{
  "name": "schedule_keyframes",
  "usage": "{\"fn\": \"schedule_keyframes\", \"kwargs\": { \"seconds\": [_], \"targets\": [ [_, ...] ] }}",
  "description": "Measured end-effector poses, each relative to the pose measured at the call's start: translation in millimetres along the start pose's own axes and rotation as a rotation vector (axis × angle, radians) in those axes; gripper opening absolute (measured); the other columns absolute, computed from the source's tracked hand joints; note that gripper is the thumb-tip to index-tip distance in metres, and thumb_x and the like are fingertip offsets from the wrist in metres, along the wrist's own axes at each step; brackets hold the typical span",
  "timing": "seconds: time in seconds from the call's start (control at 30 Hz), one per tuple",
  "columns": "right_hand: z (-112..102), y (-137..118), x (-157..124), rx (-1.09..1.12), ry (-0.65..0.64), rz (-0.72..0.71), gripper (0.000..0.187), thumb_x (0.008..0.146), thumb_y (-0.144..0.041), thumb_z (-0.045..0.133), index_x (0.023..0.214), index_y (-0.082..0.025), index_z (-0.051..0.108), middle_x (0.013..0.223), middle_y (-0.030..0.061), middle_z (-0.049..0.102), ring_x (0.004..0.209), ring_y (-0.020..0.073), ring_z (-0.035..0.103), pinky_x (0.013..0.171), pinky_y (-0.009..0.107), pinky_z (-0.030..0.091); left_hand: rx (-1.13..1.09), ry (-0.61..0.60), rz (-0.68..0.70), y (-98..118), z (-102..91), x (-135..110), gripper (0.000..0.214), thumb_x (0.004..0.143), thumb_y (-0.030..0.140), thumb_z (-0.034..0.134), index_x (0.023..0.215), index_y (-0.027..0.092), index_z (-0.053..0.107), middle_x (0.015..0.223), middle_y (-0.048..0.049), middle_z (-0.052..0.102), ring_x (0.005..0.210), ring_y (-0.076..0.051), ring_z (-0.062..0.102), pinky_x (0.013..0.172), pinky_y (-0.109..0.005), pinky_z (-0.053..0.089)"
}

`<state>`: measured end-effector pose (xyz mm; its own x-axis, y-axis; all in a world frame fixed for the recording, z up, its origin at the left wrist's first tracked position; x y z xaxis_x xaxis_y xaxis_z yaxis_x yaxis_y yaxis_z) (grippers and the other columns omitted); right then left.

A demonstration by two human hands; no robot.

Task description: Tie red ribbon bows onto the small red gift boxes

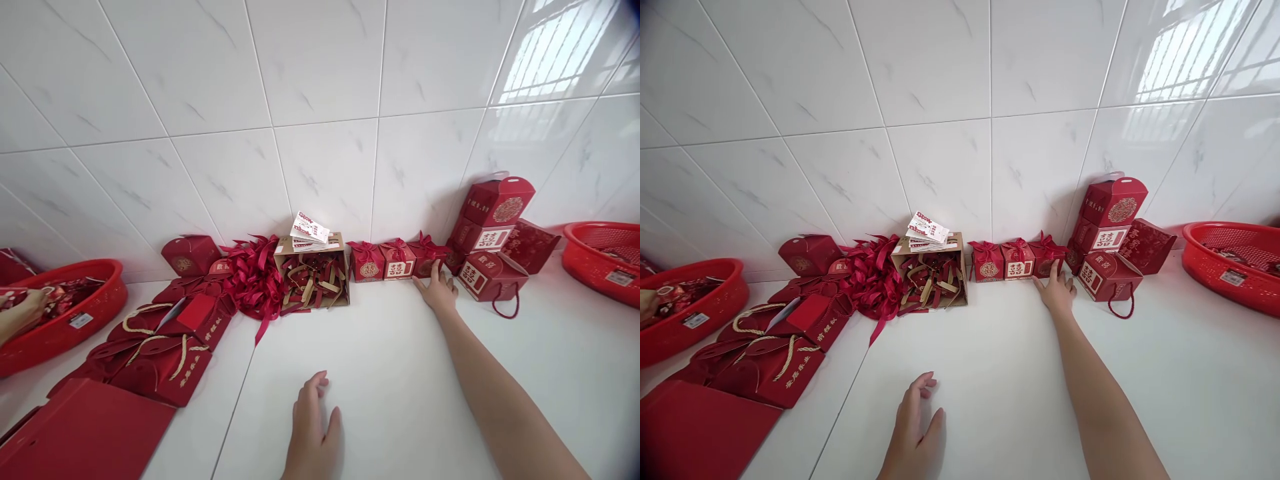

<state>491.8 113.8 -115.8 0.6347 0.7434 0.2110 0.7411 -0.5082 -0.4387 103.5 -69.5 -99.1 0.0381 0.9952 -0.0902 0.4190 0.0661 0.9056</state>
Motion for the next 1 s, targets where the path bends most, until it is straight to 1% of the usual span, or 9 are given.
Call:
{"fn": "schedule_keyframes", "kwargs": {
  "seconds": [0.27,0.37,0.43,0.5,0.7,0.8,0.9,0.97,1.0],
  "targets": [
    [-13,-3,-20,-0.042,0.012,-0.021,0.083,0.092,-0.055,0.030,0.151,-0.010,-0.006,0.148,0.0208,0.034,0.135,0.0329,0.033,0.106,0.041,0.029,0.043,-0.046,0.013,12,-4.7,-6,0.046,0.083,0.021,0.048,0.129,0.026,0.042,0.132,-0.0104,0.048,0.126,-0.026,0.042,0.098,-0.044,0.039],
    [-17,-1,-41,-0.060,-0.052,-0.036,0.071,0.093,-0.044,0.029,0.150,-0.005,0.016,0.145,0.0218,0.039,0.135,0.0314,0.034,0.107,0.039,0.028,0.067,-0.045,0.078,10,-5.6,-7,0.044,0.083,0.019,0.048,0.127,0.026,0.044,0.131,-0.0105,0.048,0.122,-0.026,0.045,0.096,-0.042,0.041],
    [-18,2,-57,-0.081,-0.104,-0.041,0.064,0.093,-0.042,0.027,0.145,-0.006,0.034,0.146,0.0205,0.039,0.137,0.0326,0.031,0.110,0.042,0.025,0.082,-0.032,0.112,8,-6.8,-8,0.043,0.083,0.018,0.047,0.126,0.026,0.044,0.128,-0.0107,0.050,0.120,-0.026,0.047,0.095,-0.042,0.041],
    [-20,3,-75,-0.105,-0.145,-0.041,0.062,0.093,-0.043,0.024,0.143,-0.009,0.040,0.151,0.0172,0.034,0.140,0.0329,0.026,0.112,0.045,0.021,0.101,-0.022,0.154,6,-7.8,-8,0.042,0.083,0.017,0.046,0.125,0.025,0.045,0.126,-0.0113,0.051,0.118,-0.026,0.049,0.094,-0.043,0.042],
    [-34,7,-128,-0.177,-0.210,-0.021,0.066,0.093,-0.050,0.018,0.149,-0.018,0.032,0.156,0.0100,0.026,0.143,0.0304,0.021,0.113,0.047,0.017,0.101,0.005,0.257,9,-8.9,-8,0.038,0.080,0.015,0.050,0.118,0.023,0.048,0.120,-0.0104,0.055,0.109,-0.023,0.054,0.089,-0.039,0.046],
    [-44,10,-155,-0.204,-0.218,-0.010,0.067,0.093,-0.053,0.016,0.150,-0.020,0.029,0.157,0.0092,0.025,0.144,0.0314,0.019,0.113,0.048,0.017,0.088,0.037,0.322,18,-26.2,-14,0.038,0.081,0.016,0.049,0.118,0.023,0.046,0.123,-0.0106,0.053,0.110,-0.021,0.055,0.091,-0.038,0.046],
    [-52,15,-183,-0.224,-0.232,-0.024,0.068,0.092,-0.054,0.016,0.150,-0.020,0.028,0.158,0.0094,0.024,0.144,0.0322,0.019,0.113,0.049,0.017,0.115,0.237,0.470,29,-76.7,-31,0.044,0.082,0.021,0.053,0.123,0.021,0.039,0.131,-0.0136,0.047,0.128,-0.026,0.041,0.108,-0.047,0.031],
    [-56,19,-199,-0.237,-0.245,-0.047,0.068,0.092,-0.055,0.018,0.150,-0.020,0.029,0.158,0.0090,0.024,0.144,0.0317,0.019,0.113,0.048,0.017,0.222,0.688,0.574,31,-129.2,-49,0.049,0.080,0.026,0.058,0.123,0.017,0.036,0.132,-0.0191,0.042,0.130,-0.033,0.038,0.109,-0.055,0.026],
    [-57,21,-207,-0.243,-0.251,-0.060,0.068,0.092,-0.055,0.019,0.150,-0.021,0.029,0.158,0.0086,0.024,0.144,0.0313,0.019,0.113,0.047,0.017,0.268,0.913,0.501,27,-156.6,-57,0.055,0.078,0.028,0.061,0.124,0.016,0.033,0.136,-0.0214,0.037,0.132,-0.036,0.034,0.109,-0.058,0.024]
  ]
}}
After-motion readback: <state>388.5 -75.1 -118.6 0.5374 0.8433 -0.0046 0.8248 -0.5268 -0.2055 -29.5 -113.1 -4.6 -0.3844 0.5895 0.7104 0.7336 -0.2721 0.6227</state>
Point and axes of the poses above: each hand's wrist, its own x-axis towards the middle knuckle, its own z-axis out of the palm, y = z × x, the point moved 2 cm from there along x, towards the middle knuckle
